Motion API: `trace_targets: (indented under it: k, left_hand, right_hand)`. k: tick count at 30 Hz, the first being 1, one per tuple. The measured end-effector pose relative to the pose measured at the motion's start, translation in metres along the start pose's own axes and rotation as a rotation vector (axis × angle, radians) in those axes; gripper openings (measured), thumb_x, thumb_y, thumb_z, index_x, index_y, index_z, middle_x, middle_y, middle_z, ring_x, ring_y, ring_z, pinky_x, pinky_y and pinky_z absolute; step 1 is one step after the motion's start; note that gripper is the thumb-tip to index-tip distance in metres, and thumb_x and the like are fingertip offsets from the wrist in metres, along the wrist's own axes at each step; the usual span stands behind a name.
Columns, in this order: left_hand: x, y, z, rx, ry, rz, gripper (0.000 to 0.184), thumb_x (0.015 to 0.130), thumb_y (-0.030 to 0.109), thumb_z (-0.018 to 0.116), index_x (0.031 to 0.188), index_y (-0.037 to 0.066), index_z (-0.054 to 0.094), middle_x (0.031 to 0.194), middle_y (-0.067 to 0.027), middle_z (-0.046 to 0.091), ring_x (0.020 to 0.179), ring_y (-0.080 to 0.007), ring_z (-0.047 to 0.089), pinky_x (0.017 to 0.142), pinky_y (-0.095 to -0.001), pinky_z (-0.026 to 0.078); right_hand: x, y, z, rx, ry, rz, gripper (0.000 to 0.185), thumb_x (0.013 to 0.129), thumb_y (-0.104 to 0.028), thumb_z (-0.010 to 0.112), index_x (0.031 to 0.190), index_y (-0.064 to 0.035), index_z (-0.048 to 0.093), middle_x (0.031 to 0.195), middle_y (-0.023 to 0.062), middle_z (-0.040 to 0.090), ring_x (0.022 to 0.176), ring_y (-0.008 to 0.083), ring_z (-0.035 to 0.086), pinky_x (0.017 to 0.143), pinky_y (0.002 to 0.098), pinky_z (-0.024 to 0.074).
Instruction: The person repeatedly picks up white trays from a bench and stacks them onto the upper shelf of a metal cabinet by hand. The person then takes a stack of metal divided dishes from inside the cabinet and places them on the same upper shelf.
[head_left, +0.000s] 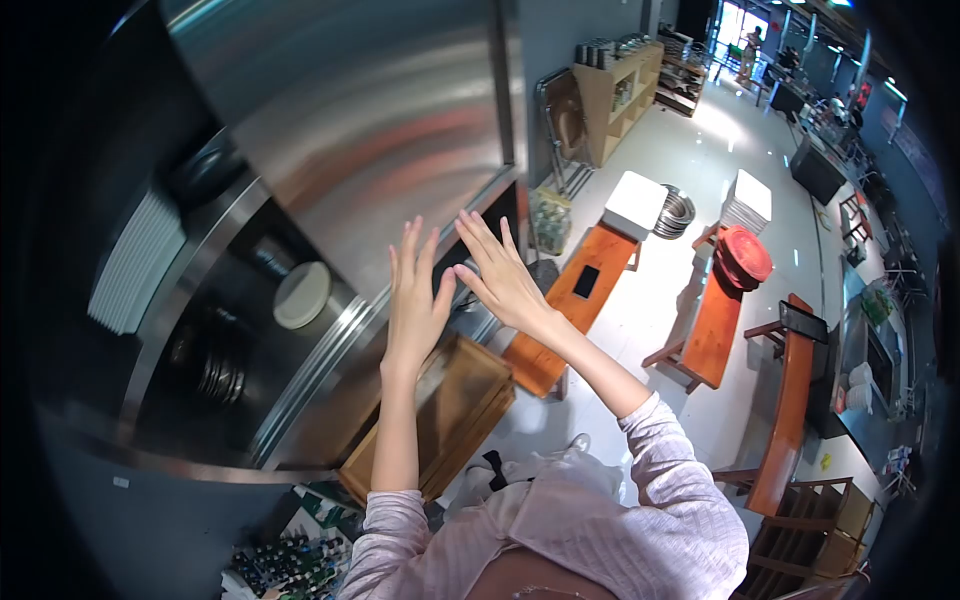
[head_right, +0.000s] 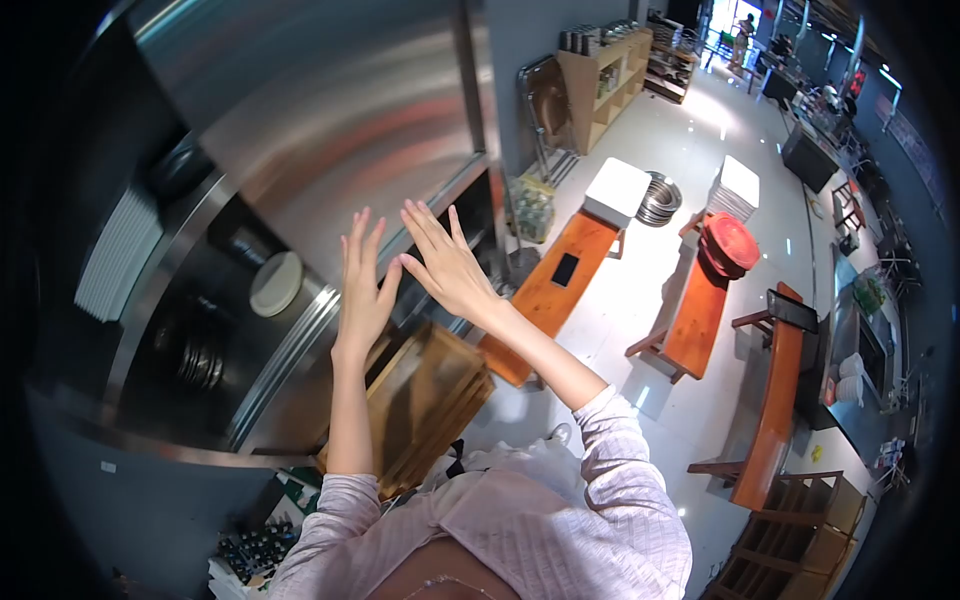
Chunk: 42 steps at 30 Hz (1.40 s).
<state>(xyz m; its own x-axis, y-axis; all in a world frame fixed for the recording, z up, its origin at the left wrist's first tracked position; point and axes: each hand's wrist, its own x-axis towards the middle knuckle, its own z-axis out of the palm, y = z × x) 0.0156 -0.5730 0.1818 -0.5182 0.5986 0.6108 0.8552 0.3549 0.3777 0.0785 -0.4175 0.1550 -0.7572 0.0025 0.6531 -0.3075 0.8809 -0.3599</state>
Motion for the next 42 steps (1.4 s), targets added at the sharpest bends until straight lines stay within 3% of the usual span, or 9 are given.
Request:
trace_targets:
  k: [9, 13, 18, 25, 27, 38, 42]
  left_hand:
    - [0.070, 0.128, 0.186, -0.274, -0.164, 0.085, 0.053, 0.095, 0.015, 0.051, 0.144, 0.004, 0.034, 0.154, -0.0164, 0.023, 0.144, -0.0328, 0.020, 0.118, -0.0488, 0.012]
    - [0.097, 0.171, 0.252, -0.338, -0.231, 0.132, 0.051, 0.095, 0.015, 0.050, 0.143, 0.003, 0.035, 0.154, -0.0163, 0.023, 0.144, -0.0333, 0.020, 0.118, -0.0483, 0.010]
    - [0.139, 0.199, 0.338, -0.385, -0.289, 0.236, 0.053, 0.096, 0.018, 0.050, 0.144, 0.003, 0.033, 0.153, -0.0164, 0.024, 0.143, -0.0341, 0.021, 0.118, -0.0497, 0.010]
    - [0.221, 0.194, 0.451, -0.472, -0.304, 0.265, 0.052, 0.096, 0.016, 0.052, 0.142, 0.001, 0.034, 0.152, -0.0167, 0.025, 0.143, -0.0338, 0.022, 0.118, -0.0471, 0.012]
    - [0.247, 0.190, 0.472, -0.465, -0.395, 0.136, 0.051, 0.098, 0.023, 0.048, 0.142, 0.001, 0.034, 0.152, -0.0169, 0.022, 0.145, -0.0321, 0.016, 0.120, -0.0476, 0.009]
    - [0.359, 0.151, 0.597, -0.544, -0.445, 0.054, 0.050, 0.094, 0.012, 0.052, 0.140, 0.002, 0.034, 0.150, -0.0175, 0.024, 0.142, -0.0359, 0.022, 0.113, -0.0457, 0.028]
    - [0.387, 0.139, 0.648, -0.525, -0.443, 0.027, 0.049, 0.094, 0.011, 0.052, 0.139, 0.000, 0.035, 0.149, -0.0210, 0.025, 0.140, -0.0383, 0.025, 0.112, -0.0443, 0.028]
  right_hand:
    - [-0.103, 0.149, -0.138, -0.068, 0.018, 0.257, 0.064, 0.100, -0.037, 0.042, 0.149, -0.0001, 0.021, 0.156, 0.0183, 0.020, 0.146, 0.0288, 0.014, 0.118, 0.0489, 0.0018]
    - [-0.134, 0.195, -0.186, -0.127, -0.020, 0.404, 0.065, 0.101, -0.039, 0.039, 0.147, 0.0034, 0.023, 0.155, 0.0190, 0.022, 0.146, 0.0287, 0.012, 0.118, 0.0491, 0.0022]
    - [-0.166, 0.265, -0.214, -0.374, 0.173, 0.387, 0.064, 0.100, -0.036, 0.045, 0.143, 0.0082, 0.029, 0.148, 0.0233, 0.033, 0.141, 0.0334, 0.027, 0.115, 0.0535, 0.0144]
    - [-0.154, 0.400, -0.226, -0.353, 0.053, 0.581, 0.065, 0.100, -0.040, 0.042, 0.146, 0.0020, 0.025, 0.152, 0.0201, 0.027, 0.144, 0.0318, 0.020, 0.117, 0.0508, 0.0087]
    - [-0.142, 0.435, -0.225, -0.389, 0.046, 0.600, 0.064, 0.100, -0.039, 0.041, 0.147, 0.0009, 0.024, 0.152, 0.0200, 0.026, 0.144, 0.0316, 0.020, 0.117, 0.0509, 0.0082]
    - [-0.108, 0.596, -0.224, -0.299, 0.058, 0.704, 0.060, 0.102, -0.037, 0.039, 0.146, 0.0015, 0.026, 0.152, 0.0185, 0.026, 0.144, 0.0297, 0.022, 0.116, 0.0536, 0.0127]
    - [-0.102, 0.660, -0.225, -0.270, 0.016, 0.770, 0.060, 0.101, -0.036, 0.040, 0.146, 0.0018, 0.026, 0.152, 0.0183, 0.027, 0.144, 0.0294, 0.022, 0.116, 0.0528, 0.0140]
